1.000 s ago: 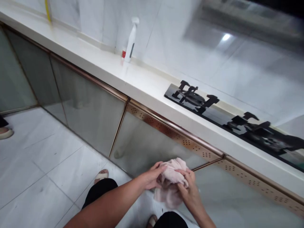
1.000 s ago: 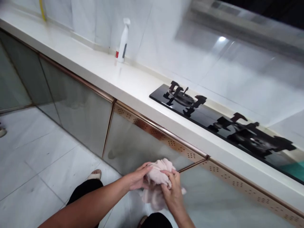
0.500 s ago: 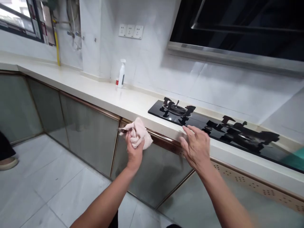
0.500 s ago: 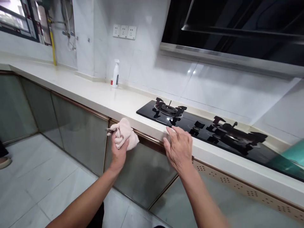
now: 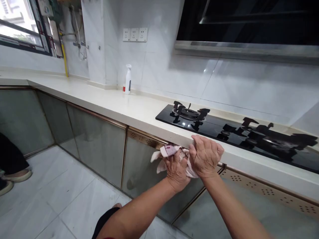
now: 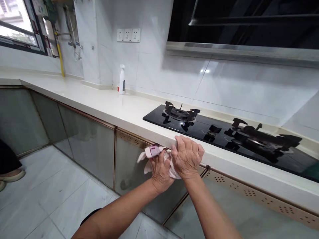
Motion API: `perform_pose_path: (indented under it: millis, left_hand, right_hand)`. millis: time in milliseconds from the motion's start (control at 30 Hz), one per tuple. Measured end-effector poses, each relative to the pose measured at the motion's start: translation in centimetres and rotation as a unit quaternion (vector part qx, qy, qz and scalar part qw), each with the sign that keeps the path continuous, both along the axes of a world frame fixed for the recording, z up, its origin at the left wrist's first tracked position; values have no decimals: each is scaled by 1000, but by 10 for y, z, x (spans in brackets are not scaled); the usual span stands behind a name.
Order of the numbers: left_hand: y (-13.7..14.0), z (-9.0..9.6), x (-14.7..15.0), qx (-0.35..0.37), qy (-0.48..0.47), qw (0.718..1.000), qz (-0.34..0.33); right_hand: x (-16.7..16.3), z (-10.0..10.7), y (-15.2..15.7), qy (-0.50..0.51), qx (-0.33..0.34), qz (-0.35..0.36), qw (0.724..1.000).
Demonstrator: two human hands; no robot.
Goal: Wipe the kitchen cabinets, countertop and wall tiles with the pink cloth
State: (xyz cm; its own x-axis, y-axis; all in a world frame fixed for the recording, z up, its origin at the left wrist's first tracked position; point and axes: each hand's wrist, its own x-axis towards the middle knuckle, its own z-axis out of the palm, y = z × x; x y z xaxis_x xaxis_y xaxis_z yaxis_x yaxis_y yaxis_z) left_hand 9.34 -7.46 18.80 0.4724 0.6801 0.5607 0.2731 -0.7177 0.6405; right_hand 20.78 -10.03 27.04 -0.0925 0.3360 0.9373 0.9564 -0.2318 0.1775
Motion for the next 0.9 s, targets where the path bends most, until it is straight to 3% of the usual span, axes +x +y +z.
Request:
perform_pose_path:
  millis: [67, 167, 367, 500, 600, 667, 767, 900]
  left_hand:
    - [11, 3, -12, 32, 4, 998, -49]
    - [47, 7, -54, 96, 32, 990, -99]
    - [131, 30, -171, 177, 93, 974, 106]
    - [153, 46, -210, 207, 136, 959, 140]
    - [138, 41, -192, 168, 125, 960, 187]
    - [116, 30, -161, 138, 111, 969, 173]
    - [74, 16, -101, 143, 103, 984, 21]
    - [24, 12, -27, 195, 117, 964, -141]
  right_hand:
    - [-1, 0, -1, -5, 3, 2, 1000]
    - [-4, 0, -1, 5, 3, 0, 1000]
    - [-5, -1, 4, 9, 30, 7, 999]
    - [-7, 1, 6, -2, 44, -12, 999]
    - [-10, 2, 7, 18, 34, -11, 999]
    - [-11, 2, 7, 31, 27, 0, 999]
    - [-10, 1, 7, 39, 24, 2, 999]
    - [-8, 0, 7, 21, 25, -16, 999]
